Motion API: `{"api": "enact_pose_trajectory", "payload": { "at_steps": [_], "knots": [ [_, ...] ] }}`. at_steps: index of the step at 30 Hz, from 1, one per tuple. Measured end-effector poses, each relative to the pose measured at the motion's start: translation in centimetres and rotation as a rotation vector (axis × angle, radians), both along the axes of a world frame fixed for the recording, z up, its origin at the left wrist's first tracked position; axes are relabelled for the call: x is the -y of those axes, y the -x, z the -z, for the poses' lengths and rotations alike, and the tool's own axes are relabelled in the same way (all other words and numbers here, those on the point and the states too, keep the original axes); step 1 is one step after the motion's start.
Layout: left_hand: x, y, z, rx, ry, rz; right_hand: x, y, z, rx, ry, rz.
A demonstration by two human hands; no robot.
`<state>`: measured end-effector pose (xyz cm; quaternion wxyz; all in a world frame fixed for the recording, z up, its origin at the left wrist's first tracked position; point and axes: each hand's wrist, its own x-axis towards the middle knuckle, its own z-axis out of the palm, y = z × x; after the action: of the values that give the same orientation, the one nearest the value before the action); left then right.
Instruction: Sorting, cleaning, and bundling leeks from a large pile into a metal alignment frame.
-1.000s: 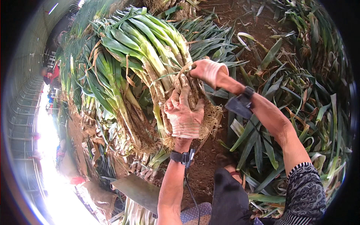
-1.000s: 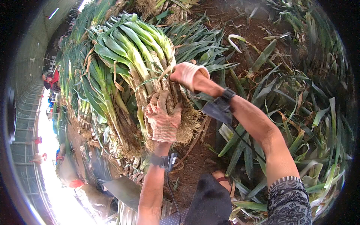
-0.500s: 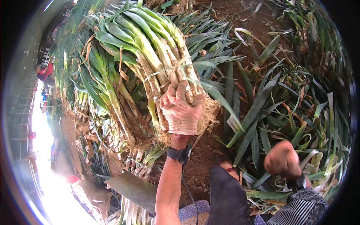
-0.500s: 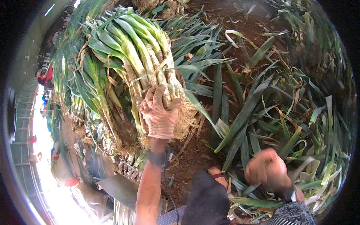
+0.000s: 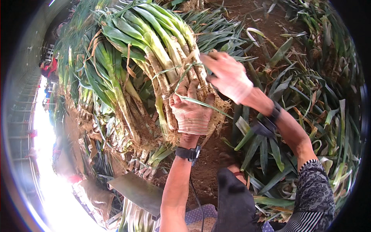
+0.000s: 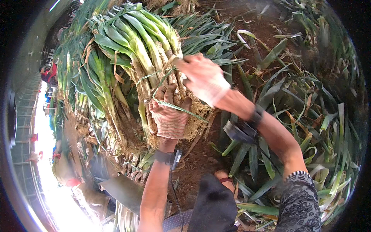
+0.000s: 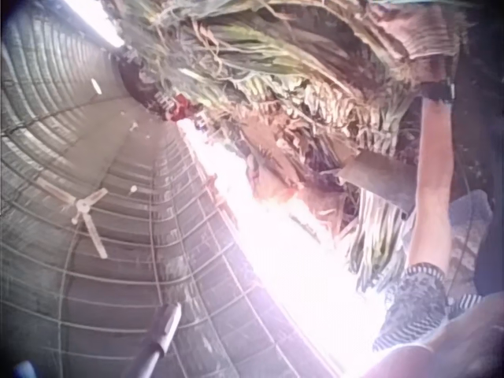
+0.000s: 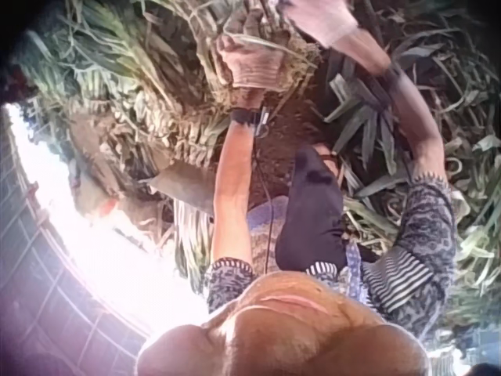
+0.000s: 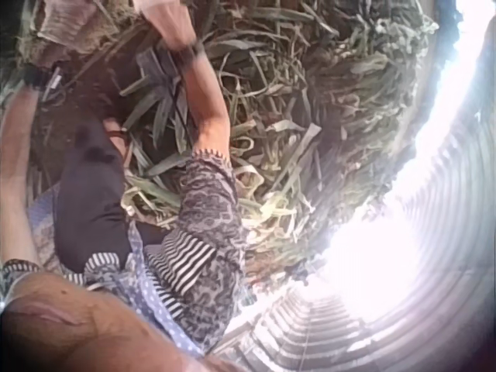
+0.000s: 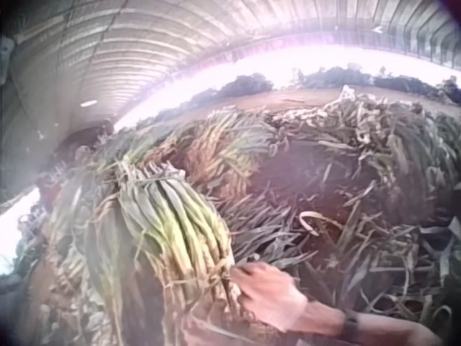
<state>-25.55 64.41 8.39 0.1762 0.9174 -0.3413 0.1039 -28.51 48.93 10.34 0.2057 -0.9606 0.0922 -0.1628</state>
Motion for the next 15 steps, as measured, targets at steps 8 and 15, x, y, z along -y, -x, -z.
{"api": "enact_pose_trajectory", "payload": {
  "at_steps": [8, 15],
  "knots": [
    [-0.8, -0.2, 0.9, 0.103, 0.031, 0.038, 1.8, -6.9, 3.6, 0.074, -0.093, -0.291],
    [-0.4, -0.1, 0.9, 0.095, 0.085, 0.056, 3.1, -5.8, 4.6, 0.278, -0.515, -0.119]
  ]
}}
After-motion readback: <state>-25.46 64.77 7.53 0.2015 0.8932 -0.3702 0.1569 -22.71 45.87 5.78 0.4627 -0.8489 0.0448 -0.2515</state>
